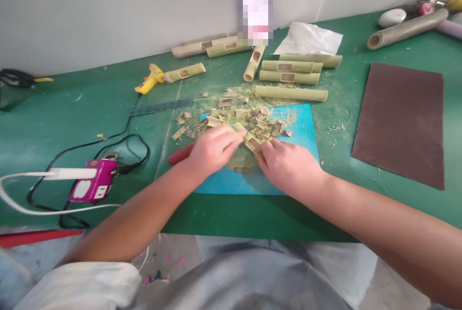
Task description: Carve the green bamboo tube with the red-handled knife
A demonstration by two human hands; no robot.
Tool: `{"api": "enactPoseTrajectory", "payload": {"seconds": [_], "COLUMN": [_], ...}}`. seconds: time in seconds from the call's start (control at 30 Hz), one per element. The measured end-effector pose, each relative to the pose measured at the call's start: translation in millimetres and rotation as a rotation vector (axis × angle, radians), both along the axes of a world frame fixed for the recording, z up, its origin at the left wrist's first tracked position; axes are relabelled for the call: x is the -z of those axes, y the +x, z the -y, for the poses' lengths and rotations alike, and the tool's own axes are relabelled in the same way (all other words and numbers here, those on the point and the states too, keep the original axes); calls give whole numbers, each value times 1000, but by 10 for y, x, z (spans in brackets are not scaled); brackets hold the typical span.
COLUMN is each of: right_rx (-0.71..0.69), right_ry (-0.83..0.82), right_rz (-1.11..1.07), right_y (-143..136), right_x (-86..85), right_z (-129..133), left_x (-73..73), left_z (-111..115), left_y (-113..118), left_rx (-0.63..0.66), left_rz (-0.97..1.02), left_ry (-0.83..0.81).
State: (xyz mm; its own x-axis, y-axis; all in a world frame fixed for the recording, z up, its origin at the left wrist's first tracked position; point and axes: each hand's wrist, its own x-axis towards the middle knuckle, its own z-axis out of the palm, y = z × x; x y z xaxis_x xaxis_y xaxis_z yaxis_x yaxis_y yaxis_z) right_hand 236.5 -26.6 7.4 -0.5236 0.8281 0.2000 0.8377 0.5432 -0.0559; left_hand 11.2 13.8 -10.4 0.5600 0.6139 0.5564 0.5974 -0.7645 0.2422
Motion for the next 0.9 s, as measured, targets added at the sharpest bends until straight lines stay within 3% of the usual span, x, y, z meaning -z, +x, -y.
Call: {"api": "enactPoseTrajectory", "payload": {"seconds": [0.2,0.3,0.4,0.5,0.63,0.77,0.9], "right_rx": [-25,-31,-43,-44,-40,-8,-10], "right_ry": [64,96,131,157,132,85,71], "right_rz": [-5,-13,-29,-46,-28,-5,12], "right_y": [1,1,5,11,8,-5,-9], "right_x": [3,7,20,31,23,10,14], "right_z": [4,10,11,9,12,17,13], "left_x": [-2,-2,4,6,-6,-13,-8], "left_z": [-10,-13,-3,8,4,-1,58], "left_y": [-7,-6,0,4,1,-11,15], "left_rx": [-9,-85,-34,-72,13,-34,7], "left_rz": [-13,-3,-27,-17,-6,44,-6], "left_ry": [-21,-4,-9,17,-37,-20,-61]}}
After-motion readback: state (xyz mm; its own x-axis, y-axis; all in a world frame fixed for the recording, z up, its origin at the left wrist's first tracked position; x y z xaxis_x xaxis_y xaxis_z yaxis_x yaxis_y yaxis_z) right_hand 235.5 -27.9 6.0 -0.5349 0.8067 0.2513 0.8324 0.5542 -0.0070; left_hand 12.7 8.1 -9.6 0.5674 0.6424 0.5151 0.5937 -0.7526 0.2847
